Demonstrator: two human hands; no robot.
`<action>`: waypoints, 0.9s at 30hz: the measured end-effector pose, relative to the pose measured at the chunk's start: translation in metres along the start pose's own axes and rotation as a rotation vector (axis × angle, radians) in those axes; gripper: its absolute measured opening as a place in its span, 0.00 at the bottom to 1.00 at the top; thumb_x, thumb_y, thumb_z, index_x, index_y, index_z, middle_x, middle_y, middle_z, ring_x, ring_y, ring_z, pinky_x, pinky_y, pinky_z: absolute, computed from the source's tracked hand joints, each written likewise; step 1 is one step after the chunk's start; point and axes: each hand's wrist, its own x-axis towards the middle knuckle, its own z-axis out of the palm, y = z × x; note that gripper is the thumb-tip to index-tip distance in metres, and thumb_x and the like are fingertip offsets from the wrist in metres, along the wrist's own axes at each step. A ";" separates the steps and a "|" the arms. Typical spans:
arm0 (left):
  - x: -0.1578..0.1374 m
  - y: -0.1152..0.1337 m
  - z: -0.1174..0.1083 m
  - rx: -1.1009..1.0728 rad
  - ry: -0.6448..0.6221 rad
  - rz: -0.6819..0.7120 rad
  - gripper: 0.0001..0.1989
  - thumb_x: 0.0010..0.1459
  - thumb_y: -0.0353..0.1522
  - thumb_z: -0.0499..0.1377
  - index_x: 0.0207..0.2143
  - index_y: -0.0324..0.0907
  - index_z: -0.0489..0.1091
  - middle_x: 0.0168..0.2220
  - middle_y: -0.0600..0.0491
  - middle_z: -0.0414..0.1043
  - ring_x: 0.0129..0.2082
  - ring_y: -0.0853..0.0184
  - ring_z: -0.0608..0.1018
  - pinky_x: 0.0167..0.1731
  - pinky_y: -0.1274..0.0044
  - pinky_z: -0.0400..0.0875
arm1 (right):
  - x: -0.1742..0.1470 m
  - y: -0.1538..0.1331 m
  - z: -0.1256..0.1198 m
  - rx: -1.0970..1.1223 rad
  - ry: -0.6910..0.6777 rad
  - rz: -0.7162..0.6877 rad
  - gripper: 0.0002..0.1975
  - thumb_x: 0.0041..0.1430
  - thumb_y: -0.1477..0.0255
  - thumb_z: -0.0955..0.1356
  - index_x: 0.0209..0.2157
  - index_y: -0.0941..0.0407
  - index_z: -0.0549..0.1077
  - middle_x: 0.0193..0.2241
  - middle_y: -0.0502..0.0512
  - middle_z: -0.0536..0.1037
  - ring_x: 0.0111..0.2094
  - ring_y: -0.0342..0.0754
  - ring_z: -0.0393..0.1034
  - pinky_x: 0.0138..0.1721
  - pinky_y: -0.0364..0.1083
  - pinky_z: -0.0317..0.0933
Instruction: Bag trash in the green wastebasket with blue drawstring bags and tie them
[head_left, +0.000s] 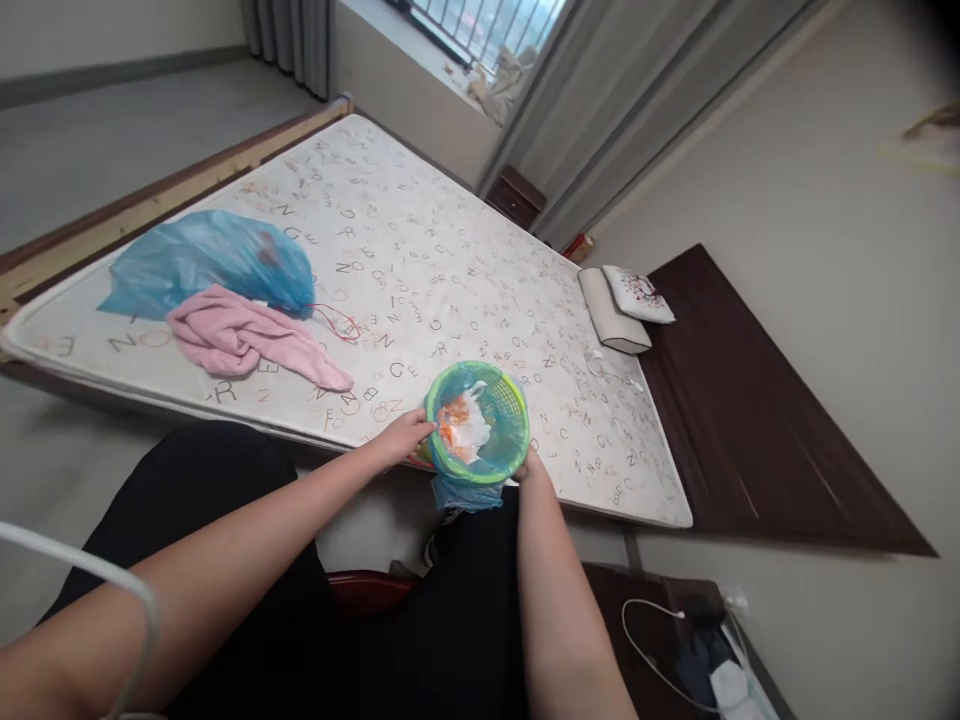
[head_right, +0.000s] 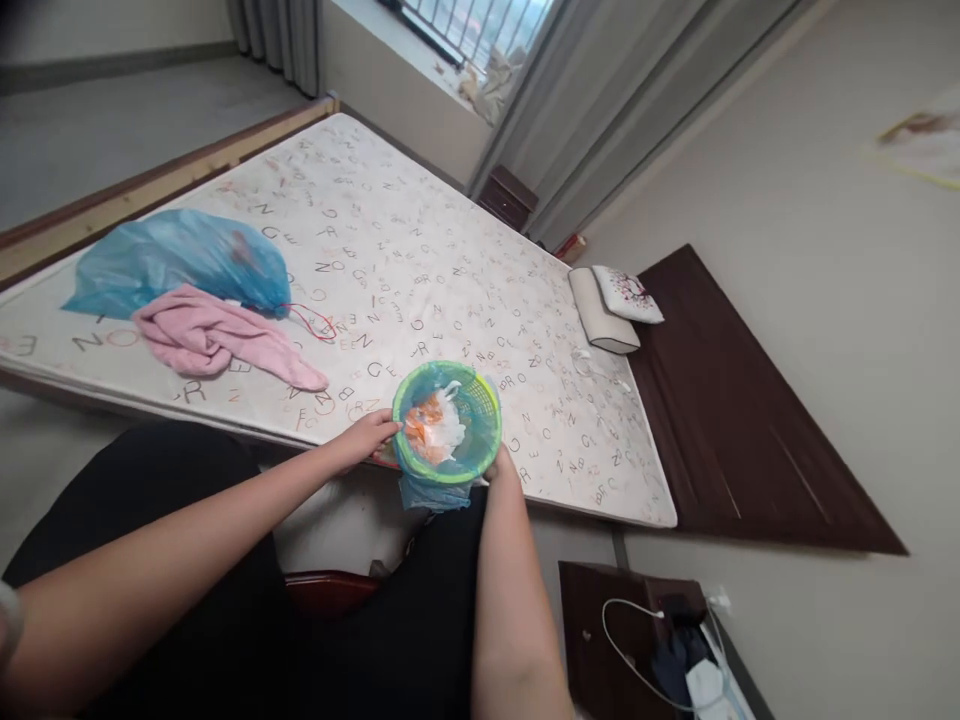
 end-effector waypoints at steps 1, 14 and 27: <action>-0.001 0.000 -0.001 -0.038 0.001 -0.006 0.13 0.56 0.41 0.64 0.38 0.43 0.68 0.19 0.64 0.53 0.16 0.74 0.55 0.18 0.81 0.49 | -0.003 0.003 0.012 0.093 -0.037 0.030 0.16 0.64 0.61 0.64 0.36 0.56 0.78 0.26 0.60 0.79 0.33 0.55 0.77 0.34 0.50 0.72; -0.009 0.002 -0.011 -0.138 0.188 0.033 0.12 0.54 0.34 0.66 0.30 0.44 0.63 0.17 0.66 0.51 0.13 0.77 0.54 0.15 0.85 0.47 | 0.009 0.022 0.023 1.131 0.096 0.198 0.01 0.54 0.72 0.67 0.30 0.53 0.68 0.24 0.51 0.76 0.34 0.47 0.74 0.39 0.44 0.73; -0.019 0.006 -0.008 -0.395 0.367 0.092 0.15 0.66 0.33 0.59 0.27 0.43 0.58 0.19 0.62 0.55 0.16 0.75 0.62 0.17 0.84 0.63 | -0.009 0.016 -0.022 1.409 -0.141 0.167 0.07 0.57 0.77 0.71 0.31 0.55 0.68 0.17 0.41 0.63 0.17 0.38 0.54 0.17 0.36 0.52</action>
